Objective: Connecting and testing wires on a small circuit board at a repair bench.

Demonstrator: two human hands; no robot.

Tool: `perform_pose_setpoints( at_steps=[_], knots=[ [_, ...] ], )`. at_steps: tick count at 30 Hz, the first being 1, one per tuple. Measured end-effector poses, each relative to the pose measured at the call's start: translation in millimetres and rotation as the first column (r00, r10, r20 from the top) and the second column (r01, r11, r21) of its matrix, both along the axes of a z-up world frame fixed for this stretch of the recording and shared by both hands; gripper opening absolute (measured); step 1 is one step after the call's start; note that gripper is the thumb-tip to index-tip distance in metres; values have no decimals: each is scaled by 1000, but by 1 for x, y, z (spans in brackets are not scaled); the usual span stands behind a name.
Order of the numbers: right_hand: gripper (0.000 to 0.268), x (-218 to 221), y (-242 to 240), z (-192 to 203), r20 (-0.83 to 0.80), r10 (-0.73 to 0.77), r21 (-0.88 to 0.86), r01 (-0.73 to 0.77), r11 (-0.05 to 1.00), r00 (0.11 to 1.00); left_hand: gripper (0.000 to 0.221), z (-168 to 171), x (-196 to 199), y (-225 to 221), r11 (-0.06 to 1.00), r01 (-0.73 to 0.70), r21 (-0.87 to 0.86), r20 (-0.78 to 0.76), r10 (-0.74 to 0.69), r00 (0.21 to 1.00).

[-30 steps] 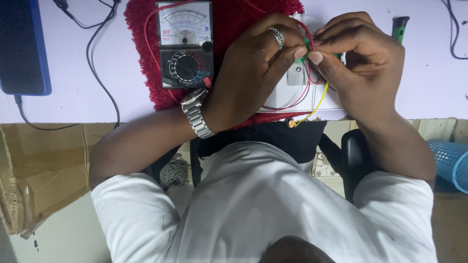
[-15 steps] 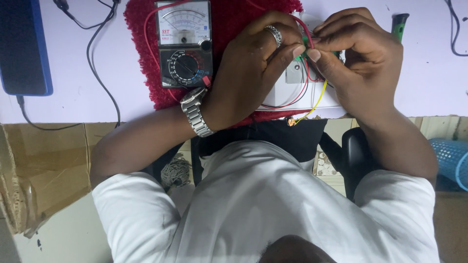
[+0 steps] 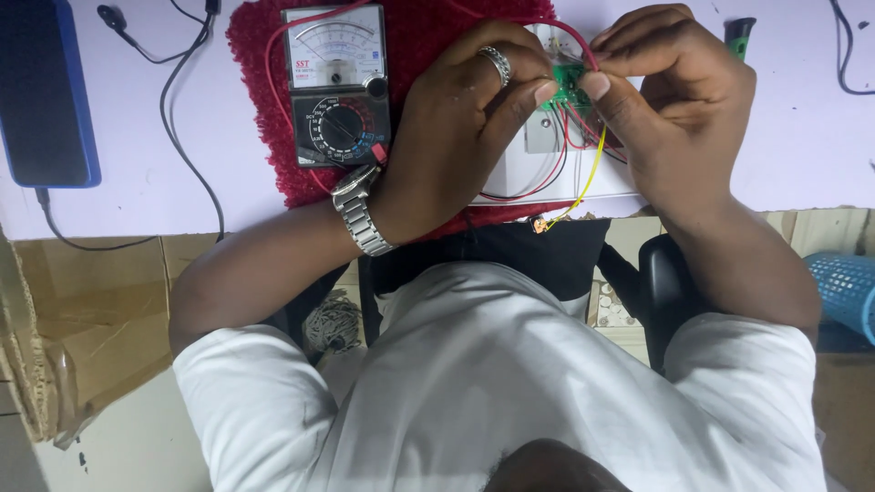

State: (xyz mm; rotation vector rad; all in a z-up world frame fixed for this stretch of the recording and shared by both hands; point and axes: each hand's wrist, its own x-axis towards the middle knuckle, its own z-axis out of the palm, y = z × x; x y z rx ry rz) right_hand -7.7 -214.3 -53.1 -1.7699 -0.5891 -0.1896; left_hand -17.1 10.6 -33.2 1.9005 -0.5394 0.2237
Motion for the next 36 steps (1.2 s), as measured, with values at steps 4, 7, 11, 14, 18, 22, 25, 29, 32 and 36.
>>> perform_pose_setpoints(
  at_steps=[4, 7, 11, 14, 18, 22, 25, 29, 32, 36],
  knots=[
    [11, 1, 0, 0, -14, 16, -5, -16, 1000, 1000, 30, 1, 1, -1, 1000, -15, 18, 3, 15, 1000],
    [12, 1, 0, -1, -8, 38, -3, -38, 999, 999, 28, 0, 0, -2, 1000, 6, -7, 16, -5, 1000],
    [12, 2, 1, 0, 12, 34, -28, -33, 999, 999, 29, 0, 2, -3, 1000, 19, 12, 40, -19, 999],
    [13, 1, 1, -1, 6, 34, -29, -34, 999, 999, 30, 0, 1, -3, 1000, 16, 21, 27, -16, 1000],
    [13, 1, 1, 1, 4, 45, -41, -45, 998, 999, 29, 2, 1, -3, 1000, 16, 1, 11, -16, 1000],
    [13, 2, 1, 2, 38, 48, -66, -45, 997, 998, 28, 1, 1, -2, 1000, 21, -7, 0, -21, 1000],
    [12, 2, 1, 2, 34, 54, -63, -51, 997, 998, 30, 0, 1, -2, 1000, 17, 11, 18, -18, 1000],
    [12, 3, 1, 4, 50, 62, -86, -58, 995, 997, 29, 0, 1, -3, 999, 24, 25, 40, -25, 999],
    [12, 3, 0, 3, 66, 63, -95, -56, 994, 996, 29, 0, 0, -3, 999, 19, 41, 34, -20, 999],
    [13, 3, 1, 5, 93, 63, -126, -51, 991, 994, 28, 0, -1, -3, 999, 18, 41, 50, -21, 999]
  ],
)
